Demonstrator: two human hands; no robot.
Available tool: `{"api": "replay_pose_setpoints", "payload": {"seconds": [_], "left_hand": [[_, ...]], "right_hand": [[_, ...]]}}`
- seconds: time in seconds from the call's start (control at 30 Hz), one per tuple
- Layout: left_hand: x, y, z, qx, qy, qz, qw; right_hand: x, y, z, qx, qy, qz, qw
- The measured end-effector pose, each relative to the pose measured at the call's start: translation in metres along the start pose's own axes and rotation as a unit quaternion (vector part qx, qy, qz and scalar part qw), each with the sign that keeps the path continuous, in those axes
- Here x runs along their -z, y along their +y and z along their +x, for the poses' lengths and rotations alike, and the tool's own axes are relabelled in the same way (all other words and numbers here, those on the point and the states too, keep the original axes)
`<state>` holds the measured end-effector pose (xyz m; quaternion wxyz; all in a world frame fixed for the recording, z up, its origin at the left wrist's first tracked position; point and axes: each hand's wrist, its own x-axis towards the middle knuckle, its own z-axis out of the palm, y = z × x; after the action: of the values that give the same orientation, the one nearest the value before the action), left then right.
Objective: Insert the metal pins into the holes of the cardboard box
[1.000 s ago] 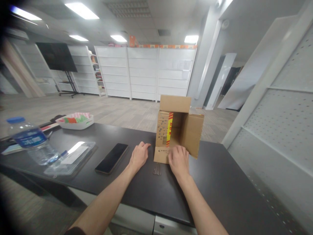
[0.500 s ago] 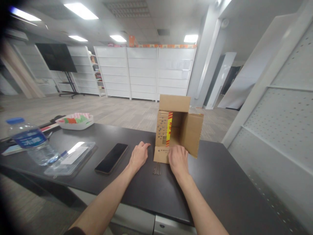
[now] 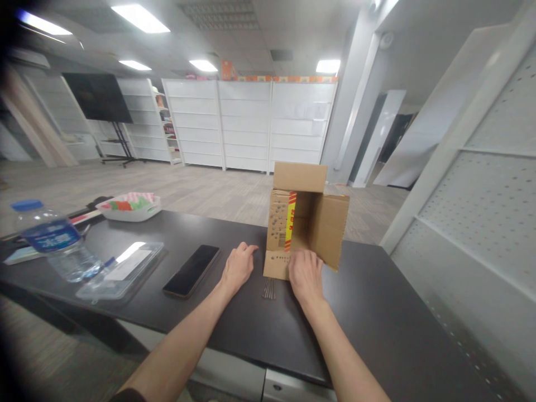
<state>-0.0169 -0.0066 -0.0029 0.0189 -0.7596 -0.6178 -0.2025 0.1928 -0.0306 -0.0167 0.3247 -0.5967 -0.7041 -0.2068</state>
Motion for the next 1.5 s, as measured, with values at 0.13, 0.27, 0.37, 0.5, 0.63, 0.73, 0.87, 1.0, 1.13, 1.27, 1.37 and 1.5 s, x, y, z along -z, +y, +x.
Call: {"api": "replay_pose_setpoints", "payload": {"seconds": [0.13,0.27,0.37,0.5,0.63,0.73,0.87,1.0,1.13,1.27,1.37,1.5], "left_hand": [[0.0,0.0,0.001,-0.001,0.003,0.002,1.0],[0.0,0.0,0.001,0.001,-0.002,0.003,1.0],[0.001,0.0,0.0,0.002,-0.002,0.004,1.0],[0.001,0.0,0.0,0.0,-0.002,0.002,1.0],[0.002,0.001,0.0,0.002,-0.008,0.001,1.0],[0.003,0.001,0.0,0.004,-0.01,0.0,1.0],[0.002,0.0,0.0,0.001,-0.007,-0.004,1.0],[0.001,0.0,0.0,0.0,-0.002,-0.006,1.0],[0.002,0.0,0.001,0.001,-0.006,-0.004,1.0],[0.003,0.001,0.0,0.003,-0.006,-0.001,1.0],[0.004,0.002,-0.001,0.002,-0.008,0.001,1.0],[0.006,0.002,-0.001,0.005,-0.012,-0.002,1.0]], "right_hand": [[0.002,-0.001,-0.001,0.008,0.006,0.009,1.0],[0.003,-0.002,-0.002,0.009,0.008,0.016,1.0],[0.004,-0.002,-0.002,0.009,0.008,0.02,1.0],[0.006,-0.001,-0.002,0.016,0.003,0.02,1.0],[0.005,-0.001,-0.003,0.019,0.003,0.016,1.0],[0.004,-0.001,-0.003,0.021,0.011,0.021,1.0],[0.006,-0.002,-0.002,0.017,0.023,0.04,0.999],[0.01,-0.003,-0.001,0.017,0.036,0.066,0.997],[0.018,-0.006,0.001,0.025,0.049,0.085,0.995],[0.029,-0.01,0.004,0.029,0.048,0.121,0.991],[0.038,-0.015,0.004,0.024,0.05,0.187,0.981],[0.049,-0.022,-0.003,0.021,0.046,0.265,0.963]]}}
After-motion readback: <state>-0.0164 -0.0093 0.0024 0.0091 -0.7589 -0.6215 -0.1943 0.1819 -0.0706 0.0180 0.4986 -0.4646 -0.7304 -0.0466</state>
